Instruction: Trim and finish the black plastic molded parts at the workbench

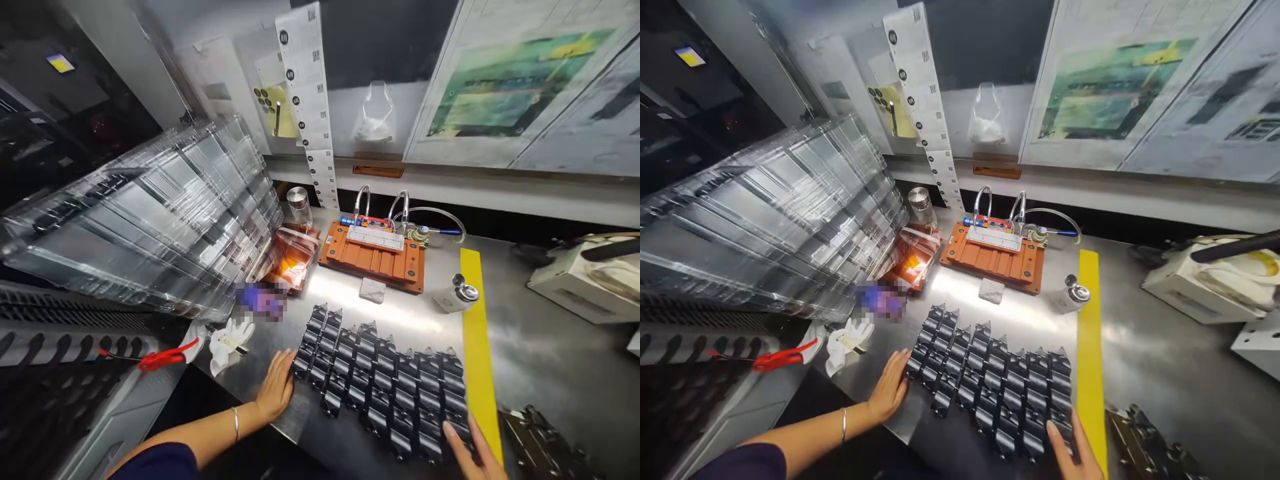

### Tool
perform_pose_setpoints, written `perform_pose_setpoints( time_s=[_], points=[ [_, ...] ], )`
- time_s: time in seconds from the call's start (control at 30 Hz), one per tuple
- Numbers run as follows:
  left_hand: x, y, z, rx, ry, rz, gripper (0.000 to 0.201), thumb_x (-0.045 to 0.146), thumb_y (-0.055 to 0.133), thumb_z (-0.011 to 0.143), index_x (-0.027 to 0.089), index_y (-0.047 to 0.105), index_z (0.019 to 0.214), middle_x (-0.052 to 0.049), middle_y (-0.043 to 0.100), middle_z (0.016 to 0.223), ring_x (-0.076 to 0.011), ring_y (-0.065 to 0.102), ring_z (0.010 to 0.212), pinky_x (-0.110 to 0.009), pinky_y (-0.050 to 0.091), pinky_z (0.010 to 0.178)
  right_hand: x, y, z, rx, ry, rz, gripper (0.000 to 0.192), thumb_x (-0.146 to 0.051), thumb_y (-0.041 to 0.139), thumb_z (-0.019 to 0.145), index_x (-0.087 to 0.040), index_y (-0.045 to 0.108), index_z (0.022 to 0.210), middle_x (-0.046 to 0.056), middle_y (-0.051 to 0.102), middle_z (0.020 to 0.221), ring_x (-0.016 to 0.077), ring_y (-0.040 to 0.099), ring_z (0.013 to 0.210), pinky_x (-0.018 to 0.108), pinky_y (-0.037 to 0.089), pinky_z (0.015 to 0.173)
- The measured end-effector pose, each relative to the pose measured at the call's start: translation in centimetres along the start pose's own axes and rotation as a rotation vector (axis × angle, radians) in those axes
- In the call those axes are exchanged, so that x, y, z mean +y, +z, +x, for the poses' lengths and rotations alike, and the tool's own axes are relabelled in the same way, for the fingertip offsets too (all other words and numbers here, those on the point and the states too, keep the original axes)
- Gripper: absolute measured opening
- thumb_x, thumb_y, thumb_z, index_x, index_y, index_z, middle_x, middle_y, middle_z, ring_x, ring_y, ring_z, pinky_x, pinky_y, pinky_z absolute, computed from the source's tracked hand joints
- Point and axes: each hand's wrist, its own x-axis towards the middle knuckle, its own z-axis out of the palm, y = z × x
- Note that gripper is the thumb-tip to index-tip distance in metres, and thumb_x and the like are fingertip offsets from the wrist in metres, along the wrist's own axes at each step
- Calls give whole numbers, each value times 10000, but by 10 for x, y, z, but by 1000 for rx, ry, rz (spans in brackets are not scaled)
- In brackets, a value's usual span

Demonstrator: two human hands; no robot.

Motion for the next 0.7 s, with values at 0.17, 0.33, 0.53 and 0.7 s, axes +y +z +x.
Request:
perform_pose_setpoints(
  time_s=[0.17, 0.33, 0.53, 0.7],
  points=[
    [12, -68, 37, 72, -128, 53, 560, 233, 326, 854, 245, 439, 1402, -115, 538, 1364, -261, 478, 1295, -419, 368, 1126, -85, -12, 6, -190, -21, 9, 833, -754, 424, 675, -179, 545, 1265, 125, 612, 1271, 326, 478, 1283, 443, 390, 1088],
    [12, -160, 121, 501, -314, 270, 582, 227, 425, 844, 29, 378, 1389, -240, 424, 1428, -333, 352, 1366, -520, 263, 1128, -134, -39, 30, -90, -175, -94, 785, -712, 382, 739, -128, 544, 1238, 182, 566, 1286, 325, 487, 1258, 472, 356, 1096],
    [30, -204, 182, 223, -279, 376, 372, 174, 338, 917, 91, 626, 1137, -191, 670, 1059, -287, 613, 1025, -427, 436, 923, -251, -23, 56, -157, -230, 188, 592, -629, 501, 767, -166, 609, 1119, 165, 618, 1206, 305, 525, 1187, 484, 380, 1047],
    [85, -158, 171, 114, -38, 353, 260, 200, 427, 913, 168, 683, 941, -109, 675, 911, -227, 607, 908, -318, 474, 781, -345, 65, 63, -458, 12, 746, 649, -501, 753, 616, -194, 577, 1160, 142, 651, 1169, 266, 610, 1079, 420, 478, 934]
  ],
)
